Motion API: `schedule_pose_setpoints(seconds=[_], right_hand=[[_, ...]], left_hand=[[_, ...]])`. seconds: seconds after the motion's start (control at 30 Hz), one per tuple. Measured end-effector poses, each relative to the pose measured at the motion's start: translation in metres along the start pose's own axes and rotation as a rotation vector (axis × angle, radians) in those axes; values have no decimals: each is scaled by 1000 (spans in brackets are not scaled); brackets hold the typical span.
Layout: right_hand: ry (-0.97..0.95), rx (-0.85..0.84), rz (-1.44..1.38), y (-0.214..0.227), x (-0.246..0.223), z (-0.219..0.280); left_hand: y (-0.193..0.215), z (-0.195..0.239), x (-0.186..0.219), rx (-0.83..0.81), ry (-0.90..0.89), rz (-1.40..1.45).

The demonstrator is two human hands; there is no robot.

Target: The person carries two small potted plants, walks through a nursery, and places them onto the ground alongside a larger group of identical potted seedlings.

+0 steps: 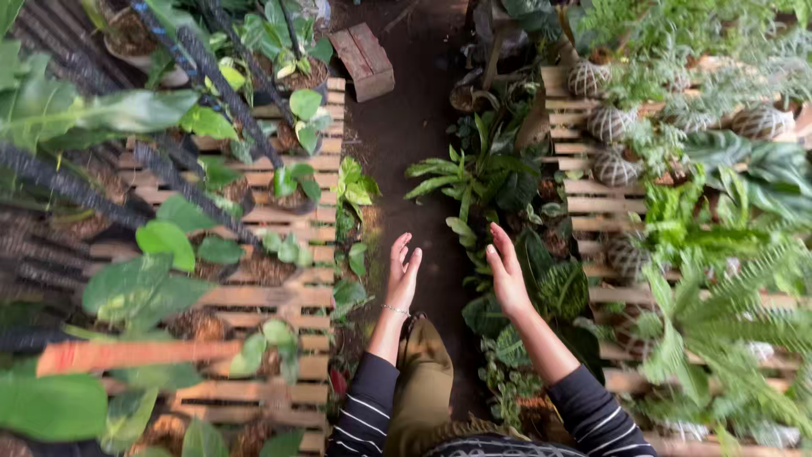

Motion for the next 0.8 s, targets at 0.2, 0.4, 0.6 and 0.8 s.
schedule_pose_setpoints(seconds=[0.2,0.4,0.6,0.8], right_hand=[[14,10,-13,-27,1,-153],[-15,55,-44,-28,-5,-281],[-1,85,-30,-17,9,-409],[-35,56,-42,-14,42,-565]], left_hand=[[15,-143,18,-39,25,-16],[30,-274,29,-89,31,-50],[44,-411,9,-100,-33,-16],[67,-572,-14,-43,42,-18]])
Point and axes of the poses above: each hand's wrist, its own z-axis away from the middle knuckle, its own y-axis out of the back of the hand, x = y × z, the point moved 9 cm from there along -z, towards the middle knuckle, and after that the axes turned 7 degrees about -x, right-handed, at the moved point
